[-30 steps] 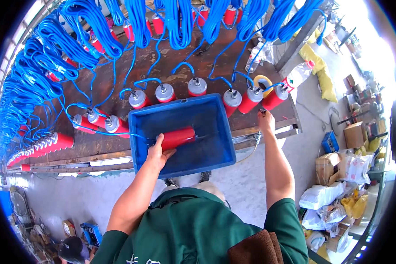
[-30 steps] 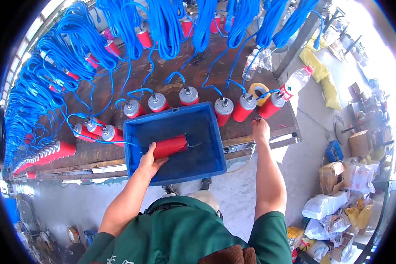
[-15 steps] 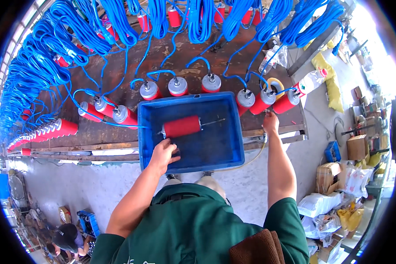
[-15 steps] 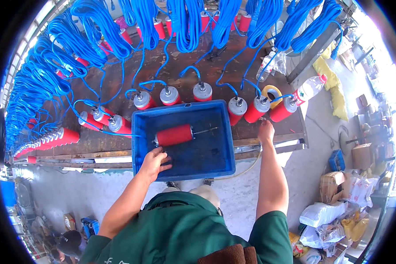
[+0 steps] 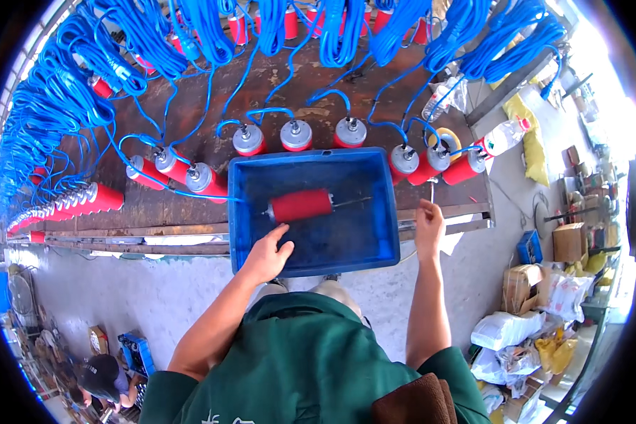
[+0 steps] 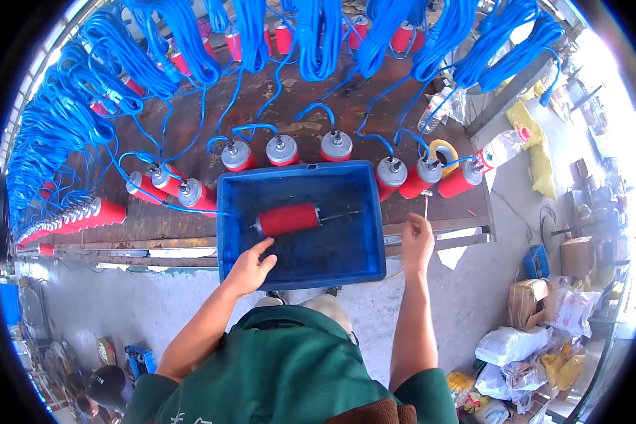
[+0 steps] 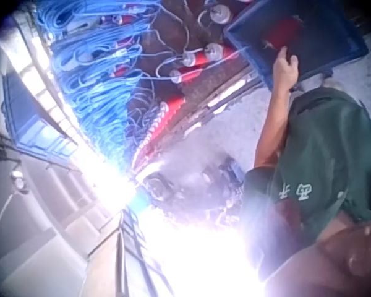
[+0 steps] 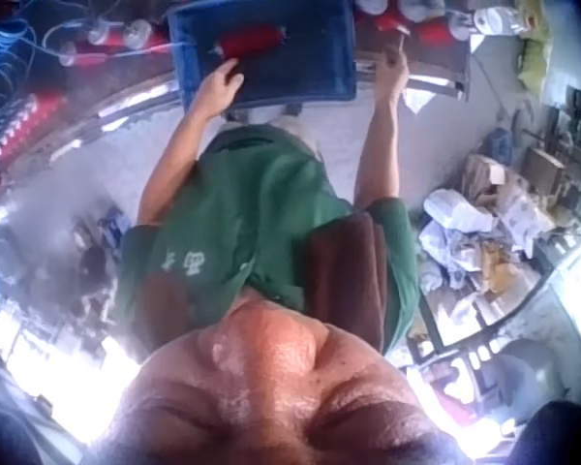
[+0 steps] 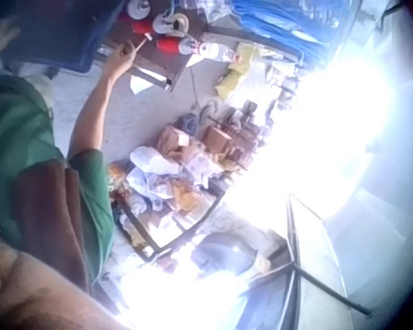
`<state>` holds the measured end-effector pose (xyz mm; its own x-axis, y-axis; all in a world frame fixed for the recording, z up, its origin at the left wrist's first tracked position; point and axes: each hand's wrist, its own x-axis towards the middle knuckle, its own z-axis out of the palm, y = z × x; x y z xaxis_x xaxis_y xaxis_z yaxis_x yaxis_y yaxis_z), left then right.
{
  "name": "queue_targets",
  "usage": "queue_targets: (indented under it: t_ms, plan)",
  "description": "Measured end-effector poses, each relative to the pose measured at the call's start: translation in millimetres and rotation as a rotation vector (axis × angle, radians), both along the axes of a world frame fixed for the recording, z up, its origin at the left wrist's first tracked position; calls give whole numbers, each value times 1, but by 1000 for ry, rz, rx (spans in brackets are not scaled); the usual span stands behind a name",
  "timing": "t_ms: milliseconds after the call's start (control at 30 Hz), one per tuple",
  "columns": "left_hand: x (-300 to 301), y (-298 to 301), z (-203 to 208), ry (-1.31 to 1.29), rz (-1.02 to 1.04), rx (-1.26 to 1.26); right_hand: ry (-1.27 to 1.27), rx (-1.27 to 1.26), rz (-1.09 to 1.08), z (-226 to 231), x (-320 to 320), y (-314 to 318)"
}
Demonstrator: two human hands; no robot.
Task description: The person picks up a red canister from a row on a table, uses a small hand tool to manipulate the valve assembly at the top, and places the canister into a blue bin. The person then repeats the same actions with another red canister.
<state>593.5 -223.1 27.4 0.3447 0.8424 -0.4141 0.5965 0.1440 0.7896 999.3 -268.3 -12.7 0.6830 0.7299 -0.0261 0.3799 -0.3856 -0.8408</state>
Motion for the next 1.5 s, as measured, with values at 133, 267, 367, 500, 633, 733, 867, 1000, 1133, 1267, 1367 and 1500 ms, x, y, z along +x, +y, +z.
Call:
queue_targets:
  t_ms: [133, 267, 367, 500, 633, 733, 867, 1000, 1133, 1267, 1367, 1500]
  plan:
    - [6, -4, -17, 141, -244, 316, -102, 90, 62, 28, -70, -17]
    - [23, 0, -16, 281, -357, 359, -124, 61, 93, 25, -92, -21]
    - [32, 1, -8, 327, -352, 256, -219, 0, 107, 25, -91, -20]
    - [30, 0, -7, 346, -378, 270, -159, -12, 97, 23, -90, -17]
    - [29, -2, -10, 341, -370, 290, -191, -34, 73, 24, -93, -15]
    - [28, -3, -11, 343, -371, 314, -201, -24, 76, 23, -93, -15]
    - [26, -3, -10, 321, -375, 309, -250, -8, 88, 23, -91, -16]
    - [19, -3, -9, 298, -369, 309, -215, -23, 69, 28, -95, -15]
    - [13, -5, -4, 262, -378, 325, -216, -17, 62, 20, -92, -16]
    - [4, -7, 9, 194, -330, 301, -150, -22, 54, 23, -93, -15]
    - [-6, -6, 16, 166, -280, 289, -190, -12, 77, 24, -93, -15]
    - [-18, -1, 28, 134, -217, 284, -182, -4, 90, 25, -94, -15]
